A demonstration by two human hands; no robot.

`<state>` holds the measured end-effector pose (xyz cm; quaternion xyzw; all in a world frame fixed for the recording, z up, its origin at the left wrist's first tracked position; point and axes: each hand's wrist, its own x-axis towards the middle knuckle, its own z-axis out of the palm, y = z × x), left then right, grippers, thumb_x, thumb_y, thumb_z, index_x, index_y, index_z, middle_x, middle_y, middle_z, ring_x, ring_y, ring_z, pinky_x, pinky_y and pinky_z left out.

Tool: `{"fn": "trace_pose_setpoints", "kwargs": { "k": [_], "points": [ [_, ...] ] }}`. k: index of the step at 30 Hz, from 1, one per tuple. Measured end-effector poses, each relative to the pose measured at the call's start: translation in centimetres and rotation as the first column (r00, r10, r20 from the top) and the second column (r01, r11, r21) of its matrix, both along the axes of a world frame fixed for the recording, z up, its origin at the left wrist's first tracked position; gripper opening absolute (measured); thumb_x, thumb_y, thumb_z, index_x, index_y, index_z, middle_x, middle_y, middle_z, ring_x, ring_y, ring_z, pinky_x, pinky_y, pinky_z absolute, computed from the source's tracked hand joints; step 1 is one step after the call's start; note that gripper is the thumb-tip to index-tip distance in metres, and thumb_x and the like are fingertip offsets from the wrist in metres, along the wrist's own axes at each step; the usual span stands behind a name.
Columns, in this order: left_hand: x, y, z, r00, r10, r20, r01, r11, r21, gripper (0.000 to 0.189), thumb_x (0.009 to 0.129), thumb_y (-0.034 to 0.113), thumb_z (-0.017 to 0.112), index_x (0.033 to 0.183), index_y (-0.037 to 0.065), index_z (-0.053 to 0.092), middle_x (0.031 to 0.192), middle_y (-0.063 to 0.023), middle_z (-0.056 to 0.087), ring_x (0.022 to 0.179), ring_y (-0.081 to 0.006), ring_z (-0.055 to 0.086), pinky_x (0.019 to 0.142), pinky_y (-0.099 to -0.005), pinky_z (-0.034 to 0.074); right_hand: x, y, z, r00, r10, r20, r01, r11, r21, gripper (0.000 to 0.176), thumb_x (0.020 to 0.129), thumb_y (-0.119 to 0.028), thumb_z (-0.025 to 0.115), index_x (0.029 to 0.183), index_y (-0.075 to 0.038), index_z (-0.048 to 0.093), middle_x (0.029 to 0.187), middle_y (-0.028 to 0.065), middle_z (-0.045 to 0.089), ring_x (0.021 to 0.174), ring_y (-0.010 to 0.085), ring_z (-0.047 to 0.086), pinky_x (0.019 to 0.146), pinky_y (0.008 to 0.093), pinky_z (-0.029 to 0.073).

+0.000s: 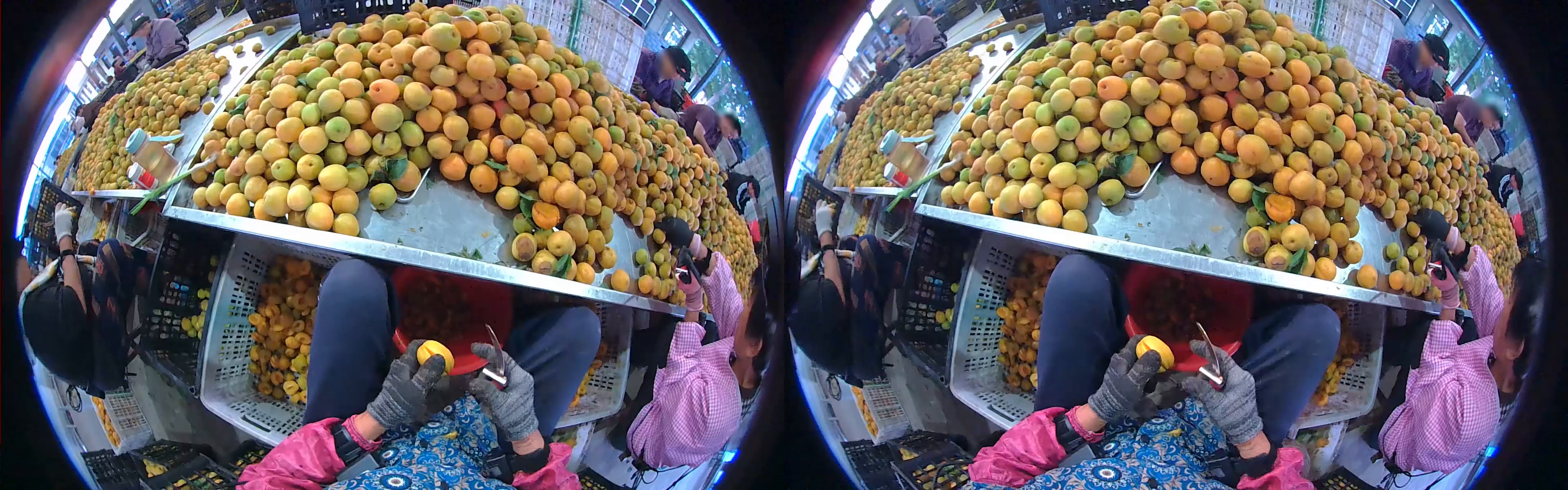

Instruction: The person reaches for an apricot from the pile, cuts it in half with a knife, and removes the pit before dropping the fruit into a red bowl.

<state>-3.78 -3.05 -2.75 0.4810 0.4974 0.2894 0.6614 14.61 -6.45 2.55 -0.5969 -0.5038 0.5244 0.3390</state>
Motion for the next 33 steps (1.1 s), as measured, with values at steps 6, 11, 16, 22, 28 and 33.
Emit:
{"fn": "trace_pose_setpoints", "kwargs": {
  "k": [6,11,16,22,28,33],
  "points": [
    [-0.3,-0.9,-2.3,0.982,-0.120,0.145,0.069,0.948,0.311,0.037,0.093,0.027,0.057,0.121,0.004,0.051,0.099,-0.0173,0.062,0.087,-0.0268,0.065,0.072,-0.0364,0.051,-1.2,0.8,-2.7,0.997,0.075,0.016,-0.077,0.994,0.083,0.051,0.078,-0.021,0.077,0.120,0.001,0.059,0.103,0.0179,0.068,0.097,0.0183,0.067,0.081,0.0305,0.053],
    [-0.3,-1.2,-1.6,0.996,-0.047,0.077,0.046,0.999,0.009,0.037,0.098,0.029,0.050,0.120,-0.001,0.051,0.104,-0.0153,0.062,0.092,-0.0194,0.061,0.076,-0.0335,0.050,-2.3,1.0,-2.6,0.984,0.089,0.157,-0.114,0.982,0.153,0.046,0.082,-0.021,0.074,0.118,0.003,0.059,0.102,0.0178,0.069,0.092,0.0207,0.068,0.080,0.0307,0.053],
    [-0.2,-1.7,-1.9,0.993,0.114,-0.032,-0.101,0.959,0.266,0.034,0.096,0.026,0.053,0.115,-0.002,0.054,0.092,-0.0137,0.065,0.083,-0.0195,0.062,0.071,-0.0321,0.050,-4.4,1.2,-3.4,0.996,-0.088,0.021,0.084,0.988,0.133,0.031,0.087,-0.018,0.067,0.109,0.002,0.062,0.090,0.0133,0.070,0.082,0.0157,0.068,0.072,0.0285,0.053],
    [-0.3,-1.2,-1.0,0.998,0.047,0.049,-0.054,0.985,0.166,0.039,0.093,0.032,0.056,0.116,0.002,0.051,0.092,-0.0122,0.063,0.083,-0.0159,0.061,0.072,-0.0319,0.050,-5.1,2.1,-4.4,0.947,-0.305,0.100,0.310,0.950,-0.040,0.030,0.091,-0.026,0.061,0.099,0.003,0.065,0.082,0.0107,0.069,0.071,0.0125,0.063,0.063,0.0284,0.051],
    [-1.0,-0.9,-0.6,0.866,0.129,0.483,-0.103,0.991,-0.081,0.041,0.095,0.039,0.053,0.118,0.005,0.050,0.097,-0.0059,0.061,0.090,-0.0125,0.059,0.081,-0.0288,0.048,-5.3,2.8,-3.4,0.856,-0.499,-0.135,0.508,0.860,0.042,0.036,0.090,-0.030,0.063,0.102,0.004,0.062,0.074,0.0037,0.062,0.060,0.0101,0.057,0.053,0.0255,0.046],
    [-1.9,-0.8,-0.7,0.588,0.287,0.756,0.113,0.897,-0.428,0.040,0.096,0.042,0.051,0.116,0.008,0.050,0.096,-0.0058,0.058,0.089,-0.0152,0.059,0.079,-0.0293,0.051,-5.6,5.4,1.5,0.818,-0.463,-0.342,0.473,0.879,-0.060,0.042,0.088,-0.040,0.064,0.101,0.001,0.060,0.058,0.0028,0.053,0.038,0.0092,0.046,0.034,0.0236,0.035]
  ]
}}
